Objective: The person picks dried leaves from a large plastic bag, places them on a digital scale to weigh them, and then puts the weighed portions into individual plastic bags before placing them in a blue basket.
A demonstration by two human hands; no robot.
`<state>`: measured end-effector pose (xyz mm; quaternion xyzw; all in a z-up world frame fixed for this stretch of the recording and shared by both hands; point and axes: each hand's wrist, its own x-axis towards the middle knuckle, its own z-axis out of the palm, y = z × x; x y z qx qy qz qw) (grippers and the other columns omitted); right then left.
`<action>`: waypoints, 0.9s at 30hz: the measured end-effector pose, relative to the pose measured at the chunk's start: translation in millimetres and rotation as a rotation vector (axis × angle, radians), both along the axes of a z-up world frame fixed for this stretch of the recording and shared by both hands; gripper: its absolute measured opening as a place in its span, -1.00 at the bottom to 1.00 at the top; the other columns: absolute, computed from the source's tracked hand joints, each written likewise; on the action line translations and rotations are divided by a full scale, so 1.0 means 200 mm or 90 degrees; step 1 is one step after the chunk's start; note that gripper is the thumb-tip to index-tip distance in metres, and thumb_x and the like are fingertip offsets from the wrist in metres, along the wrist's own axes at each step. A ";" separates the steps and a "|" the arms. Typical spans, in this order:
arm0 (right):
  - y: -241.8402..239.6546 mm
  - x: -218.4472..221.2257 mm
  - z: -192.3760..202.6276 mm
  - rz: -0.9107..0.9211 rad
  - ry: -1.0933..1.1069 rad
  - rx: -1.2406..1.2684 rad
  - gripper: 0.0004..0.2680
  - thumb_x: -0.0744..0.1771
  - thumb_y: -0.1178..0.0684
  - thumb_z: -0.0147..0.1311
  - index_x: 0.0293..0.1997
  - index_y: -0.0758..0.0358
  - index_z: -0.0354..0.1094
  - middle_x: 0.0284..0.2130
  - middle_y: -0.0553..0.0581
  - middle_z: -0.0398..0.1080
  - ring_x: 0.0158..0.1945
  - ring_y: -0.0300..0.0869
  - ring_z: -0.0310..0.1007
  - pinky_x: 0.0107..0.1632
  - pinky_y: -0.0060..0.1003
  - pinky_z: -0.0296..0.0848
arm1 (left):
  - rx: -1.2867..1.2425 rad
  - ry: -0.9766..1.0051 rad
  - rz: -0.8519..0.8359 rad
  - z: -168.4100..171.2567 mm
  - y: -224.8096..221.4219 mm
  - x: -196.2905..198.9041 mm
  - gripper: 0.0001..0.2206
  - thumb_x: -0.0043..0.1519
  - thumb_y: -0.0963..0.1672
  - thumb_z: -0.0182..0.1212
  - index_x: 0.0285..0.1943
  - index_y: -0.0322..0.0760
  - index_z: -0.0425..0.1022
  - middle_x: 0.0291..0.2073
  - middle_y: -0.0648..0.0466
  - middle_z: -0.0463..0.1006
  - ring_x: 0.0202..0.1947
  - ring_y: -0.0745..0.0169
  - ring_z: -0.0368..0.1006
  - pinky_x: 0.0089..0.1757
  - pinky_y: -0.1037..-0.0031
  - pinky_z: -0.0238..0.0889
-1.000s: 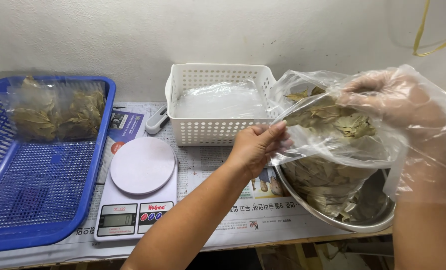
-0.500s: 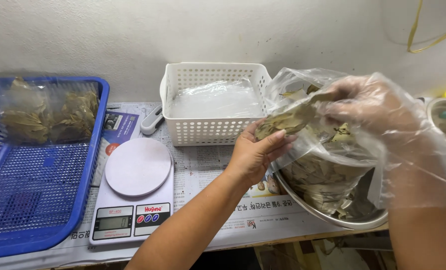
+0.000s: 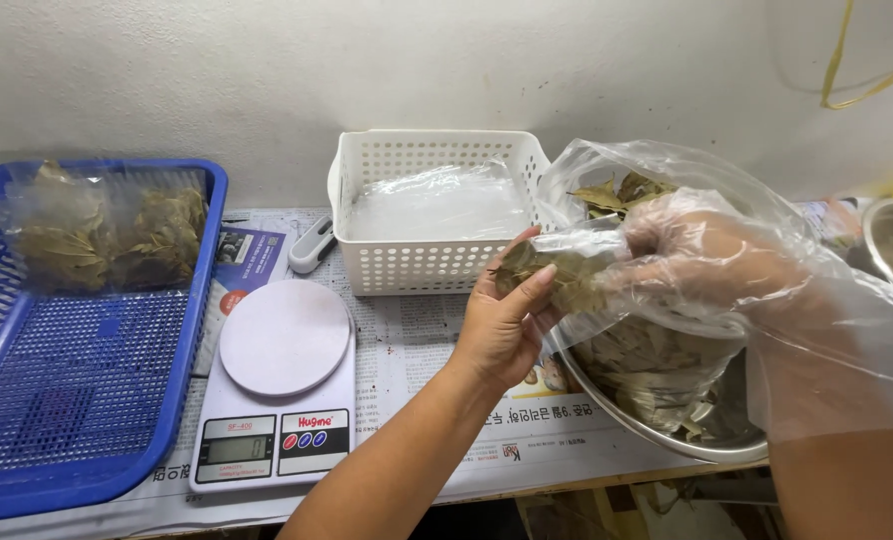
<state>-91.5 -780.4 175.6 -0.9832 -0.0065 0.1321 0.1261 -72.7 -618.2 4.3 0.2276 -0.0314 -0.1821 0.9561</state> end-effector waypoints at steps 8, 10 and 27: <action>0.09 -0.10 0.13 -0.043 -0.110 0.092 -0.78 0.25 -0.11 0.20 -0.16 0.09 0.68 -0.23 0.06 0.68 -0.20 -0.14 0.63 -0.13 -0.25 0.63 | -0.101 -0.064 -0.065 -0.02 0.04 -0.02 -0.60 0.25 -0.26 0.24 0.29 -0.17 0.45 0.20 -0.10 0.55 0.11 -0.22 0.52 -0.02 -0.19 0.48; 0.17 -0.08 0.06 -0.243 -0.018 0.368 -0.76 0.34 0.06 -0.05 0.03 0.31 0.45 -0.09 0.24 0.52 -0.07 -0.03 0.49 0.04 -0.18 0.46 | -0.118 -0.078 -0.106 -0.02 0.06 -0.05 -0.54 0.26 -0.24 0.26 0.37 -0.06 0.43 0.21 -0.12 0.52 0.11 -0.26 0.50 -0.04 -0.24 0.46; 0.15 -0.05 0.18 -0.420 -0.072 0.129 -0.78 0.38 -0.03 0.23 0.11 0.19 0.56 -0.33 0.32 0.56 -0.49 -0.03 0.27 -0.49 -0.25 0.27 | 0.090 0.053 0.173 -0.12 0.17 0.02 -0.65 0.10 -0.32 0.38 0.03 -0.24 0.46 -0.14 -0.08 0.68 -0.20 0.13 0.61 -0.29 0.41 0.52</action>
